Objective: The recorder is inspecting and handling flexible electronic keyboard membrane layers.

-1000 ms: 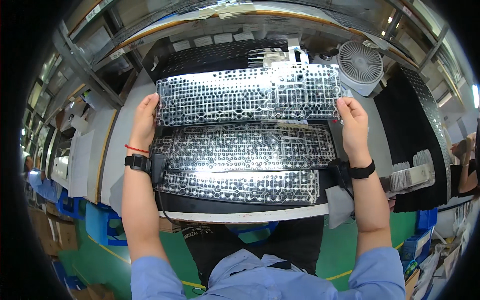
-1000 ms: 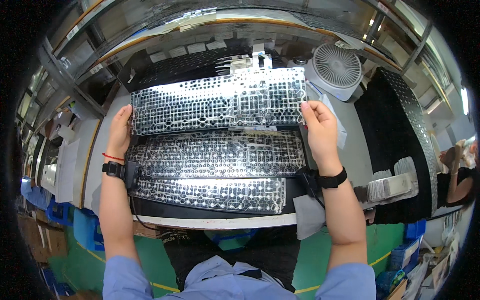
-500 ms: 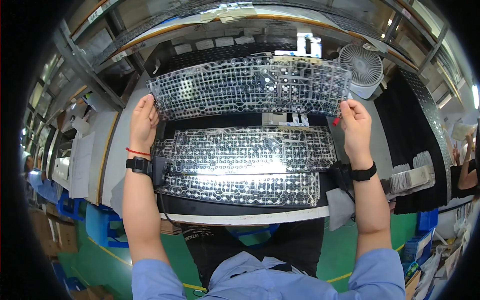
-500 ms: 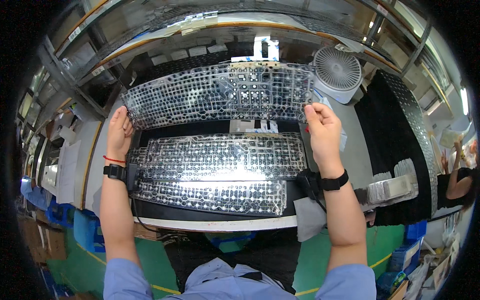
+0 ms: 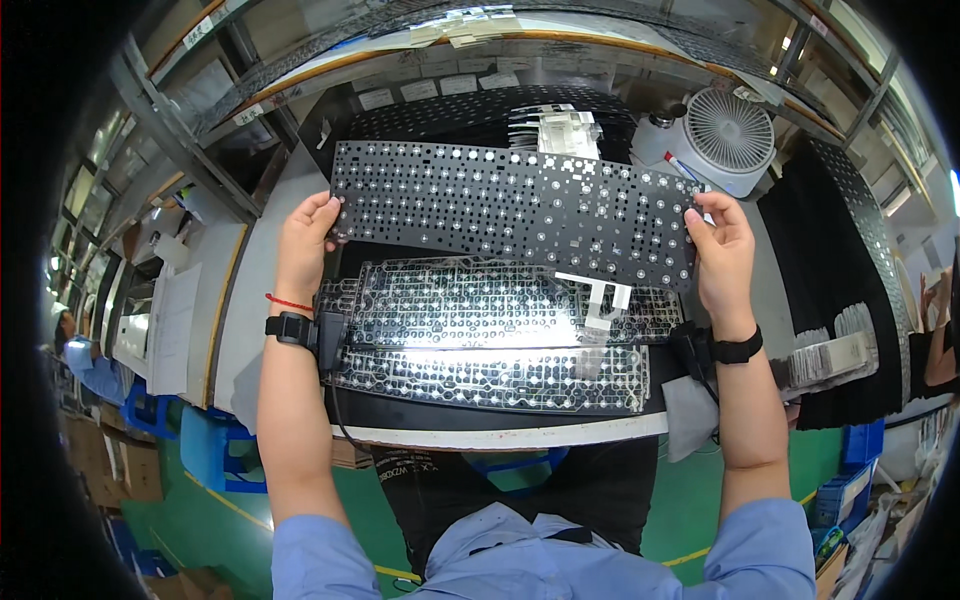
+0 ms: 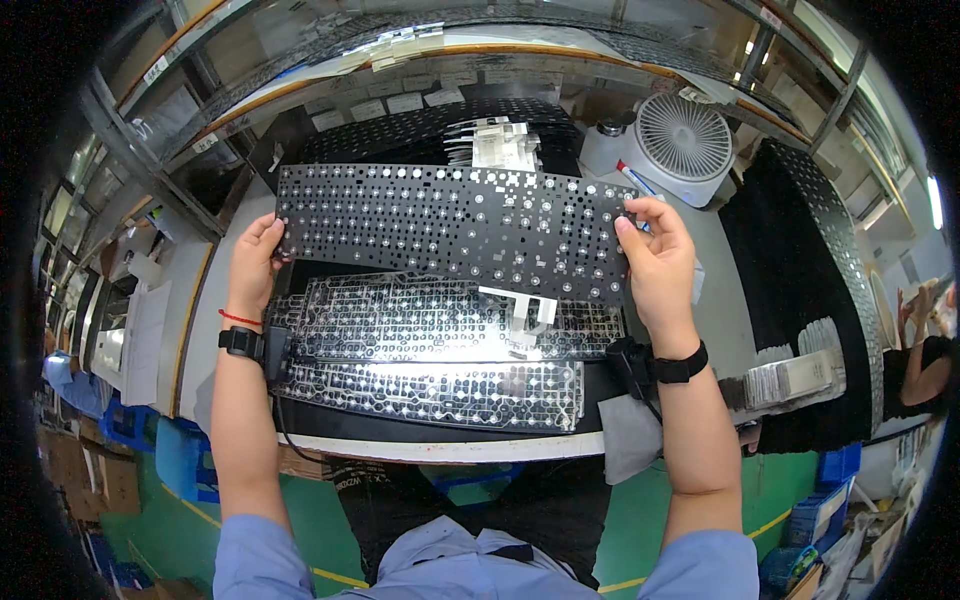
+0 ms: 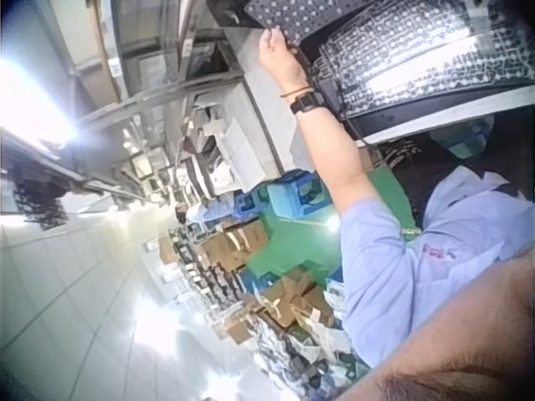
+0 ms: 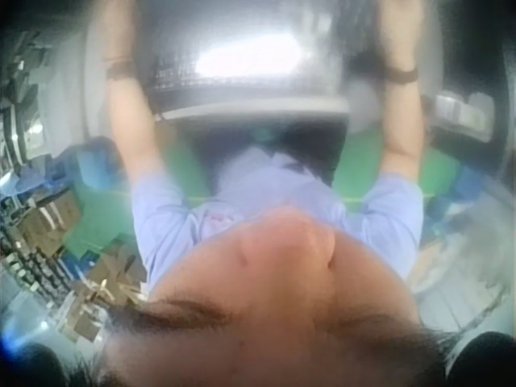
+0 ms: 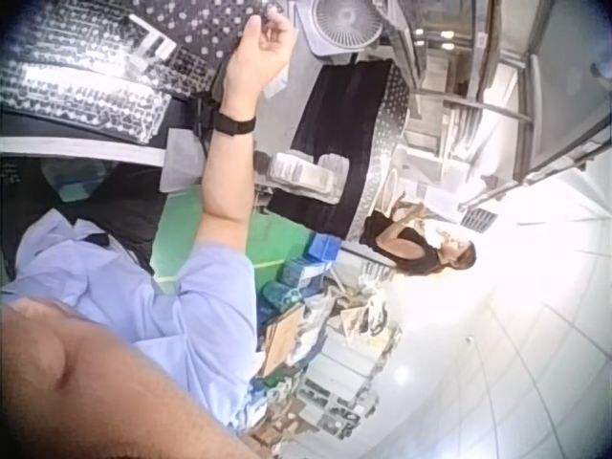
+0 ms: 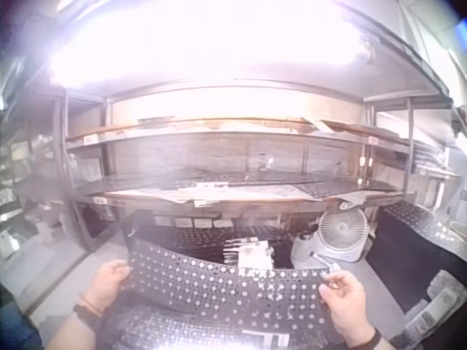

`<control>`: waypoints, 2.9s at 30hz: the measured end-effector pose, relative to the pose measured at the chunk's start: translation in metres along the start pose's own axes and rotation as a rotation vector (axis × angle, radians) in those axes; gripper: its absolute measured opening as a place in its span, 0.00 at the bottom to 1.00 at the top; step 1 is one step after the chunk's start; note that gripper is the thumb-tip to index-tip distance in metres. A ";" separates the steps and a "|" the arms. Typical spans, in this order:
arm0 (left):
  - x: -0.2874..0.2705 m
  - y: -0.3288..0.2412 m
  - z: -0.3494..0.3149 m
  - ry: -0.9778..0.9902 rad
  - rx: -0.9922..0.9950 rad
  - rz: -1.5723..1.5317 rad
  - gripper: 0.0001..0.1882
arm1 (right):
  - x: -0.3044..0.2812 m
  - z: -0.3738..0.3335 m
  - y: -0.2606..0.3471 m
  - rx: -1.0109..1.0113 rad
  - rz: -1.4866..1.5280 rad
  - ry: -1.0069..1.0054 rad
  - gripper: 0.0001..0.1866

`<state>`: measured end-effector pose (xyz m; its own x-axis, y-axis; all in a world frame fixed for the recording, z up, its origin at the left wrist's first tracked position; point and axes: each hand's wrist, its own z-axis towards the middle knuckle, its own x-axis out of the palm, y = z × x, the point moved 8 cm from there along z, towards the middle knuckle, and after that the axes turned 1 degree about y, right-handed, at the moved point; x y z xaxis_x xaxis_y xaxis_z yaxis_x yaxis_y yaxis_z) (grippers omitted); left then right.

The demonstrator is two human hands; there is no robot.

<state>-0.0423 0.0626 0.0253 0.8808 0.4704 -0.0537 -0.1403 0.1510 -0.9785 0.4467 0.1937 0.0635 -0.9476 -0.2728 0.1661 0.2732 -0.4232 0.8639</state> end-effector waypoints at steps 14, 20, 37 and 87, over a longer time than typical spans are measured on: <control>-0.028 0.016 0.007 -0.167 0.064 -0.375 0.20 | -0.005 0.003 -0.006 0.082 -0.121 0.074 0.16; -0.007 -0.003 0.002 -0.102 0.041 -0.462 0.24 | 0.000 0.001 -0.037 0.241 -0.469 0.297 0.16; -0.001 0.017 0.000 0.062 -0.158 -0.198 0.19 | 0.013 -0.013 -0.048 0.367 -0.600 0.533 0.11; 0.003 0.010 0.001 0.075 -0.083 -0.121 0.11 | -0.011 0.004 -0.042 0.357 0.022 0.085 0.09</control>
<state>-0.0413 0.0659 0.0158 0.9209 0.3860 0.0542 0.0043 0.1291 -0.9916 0.4452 0.2176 0.0274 -0.9210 -0.3558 0.1588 0.2038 -0.0927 0.9746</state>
